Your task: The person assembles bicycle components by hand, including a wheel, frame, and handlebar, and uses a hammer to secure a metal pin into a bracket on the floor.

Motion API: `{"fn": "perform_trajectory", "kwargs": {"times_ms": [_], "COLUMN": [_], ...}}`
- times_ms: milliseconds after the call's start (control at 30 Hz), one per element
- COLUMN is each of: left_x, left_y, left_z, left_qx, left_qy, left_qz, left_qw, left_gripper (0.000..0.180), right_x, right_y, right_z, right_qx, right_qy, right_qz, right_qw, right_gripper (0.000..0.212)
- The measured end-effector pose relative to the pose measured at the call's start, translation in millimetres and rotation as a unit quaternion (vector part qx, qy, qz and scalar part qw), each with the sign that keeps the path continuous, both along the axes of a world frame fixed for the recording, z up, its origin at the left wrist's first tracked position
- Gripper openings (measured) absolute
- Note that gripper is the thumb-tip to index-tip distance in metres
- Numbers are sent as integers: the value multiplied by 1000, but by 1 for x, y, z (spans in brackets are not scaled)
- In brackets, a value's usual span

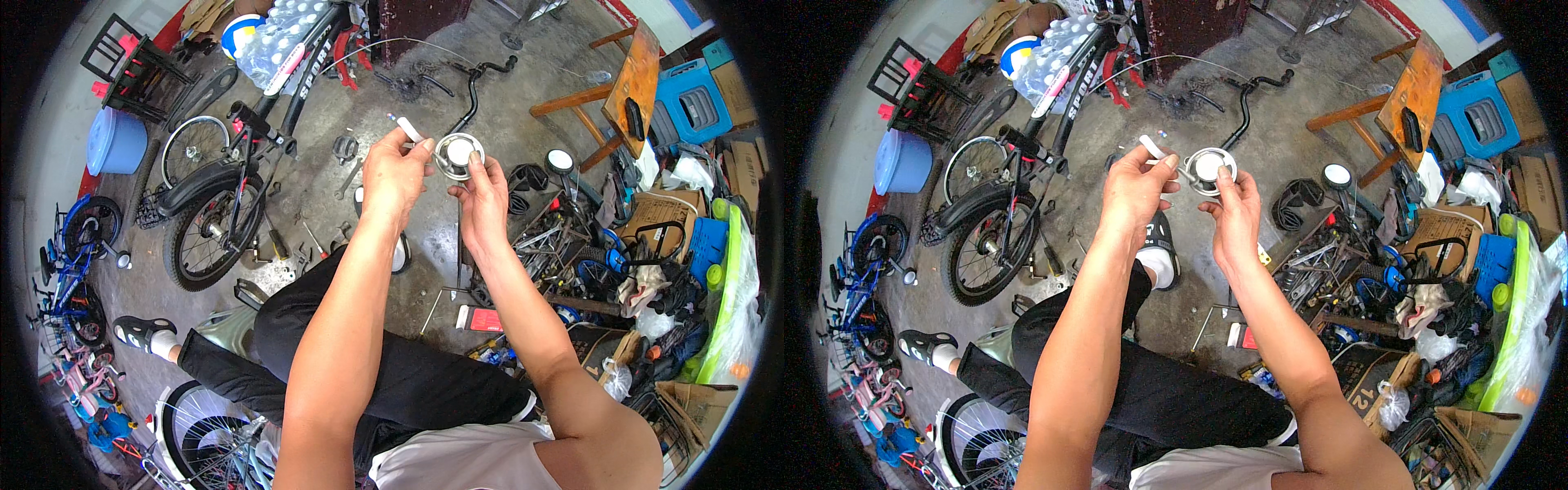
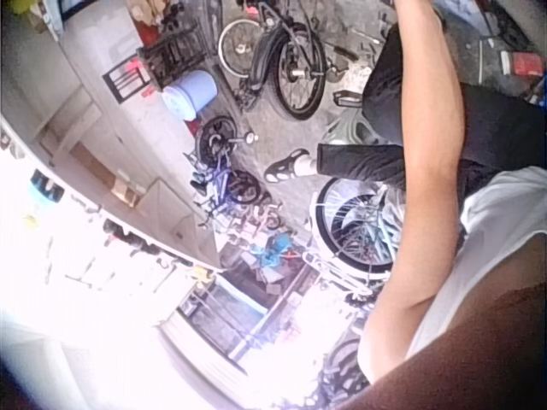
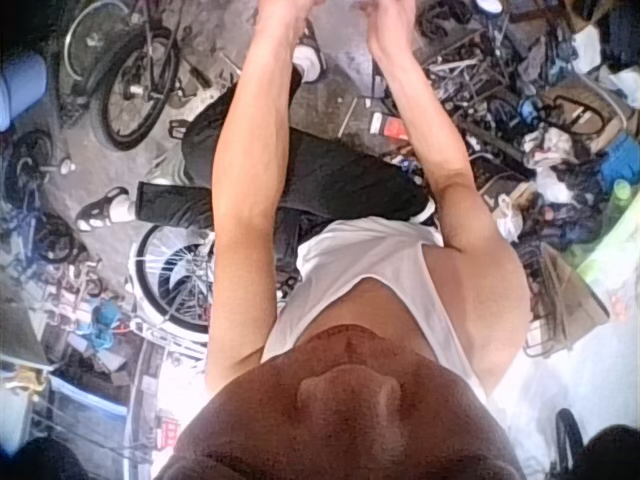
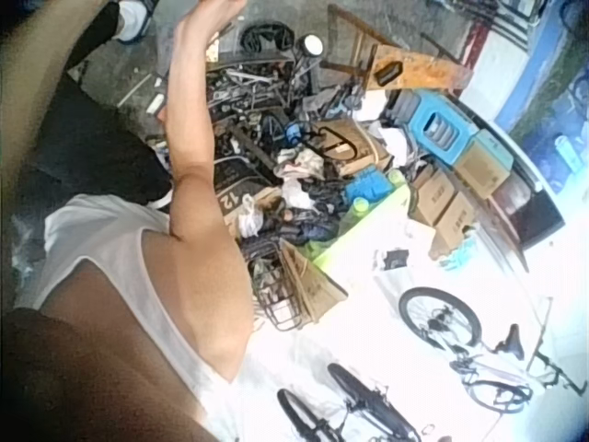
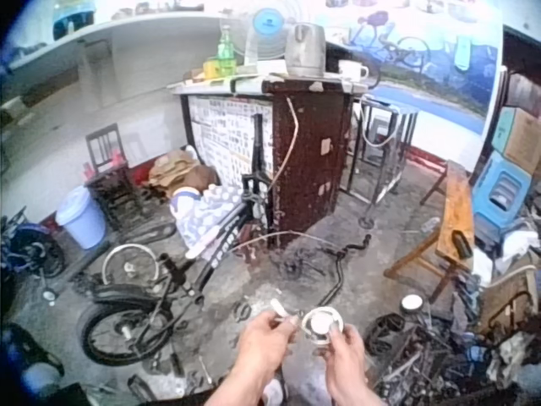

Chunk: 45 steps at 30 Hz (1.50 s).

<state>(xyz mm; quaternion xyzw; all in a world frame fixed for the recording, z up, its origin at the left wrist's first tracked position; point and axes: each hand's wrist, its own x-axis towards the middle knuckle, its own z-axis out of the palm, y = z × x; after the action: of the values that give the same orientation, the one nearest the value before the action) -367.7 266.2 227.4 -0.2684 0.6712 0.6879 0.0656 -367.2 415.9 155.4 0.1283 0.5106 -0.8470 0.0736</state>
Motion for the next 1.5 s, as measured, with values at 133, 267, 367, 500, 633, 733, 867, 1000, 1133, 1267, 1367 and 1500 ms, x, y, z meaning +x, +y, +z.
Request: {"fn": "perform_trajectory", "kwargs": {"times_ms": [133,267,367,500,633,733,867,1000,1133,1267,1367,1500], "left_x": [1,2,2,5,0,-1,-3,-2,-1,1,2,1], "left_y": [6,2,2,0,3,4,2,4,7,7,9,4], "left_z": [0,2,5,4,0,-1,-10,-22,-31,-24,-32,-37], "left_qx": [22,46,41,81,151,153,110,-32,-140,-135,-140,-132], "left_qy": [-15,-20,-29,-15,55,98,112,137,204,151,162,160], "left_qz": [-21,-48,-88,-90,-88,-68,-24,-53,-43,-52,-37,-22], "left_qw": [999,998,995,993,983,981,987,989,968,978,976,978], "left_gripper": [19,19,20,20,20,19,19,21,21,29,38,48], "right_x": [-5,-11,-25,-23,-30,-20,-9,-8,-10,-12,-13,-12], "right_y": [1,-2,1,-9,-1,-11,-14,-13,-13,-13,-12,-13], "right_z": [-14,-30,-45,-23,-52,-26,-2,1,6,7,6,9], "right_qx": [-53,-118,-194,-234,-218,-143,-108,-73,-75,-74,-75,-79], "right_qy": [-59,-64,-105,-95,-127,-109,-55,-39,-23,-9,2,6], "right_qz": [-9,6,6,60,38,11,33,24,14,9,-2,-7], "right_qw": [997,991,975,966,967,984,992,996,997,997,997,997], "right_gripper": [35,33,33,32,28,27,27,29,30,30,29,28]}}
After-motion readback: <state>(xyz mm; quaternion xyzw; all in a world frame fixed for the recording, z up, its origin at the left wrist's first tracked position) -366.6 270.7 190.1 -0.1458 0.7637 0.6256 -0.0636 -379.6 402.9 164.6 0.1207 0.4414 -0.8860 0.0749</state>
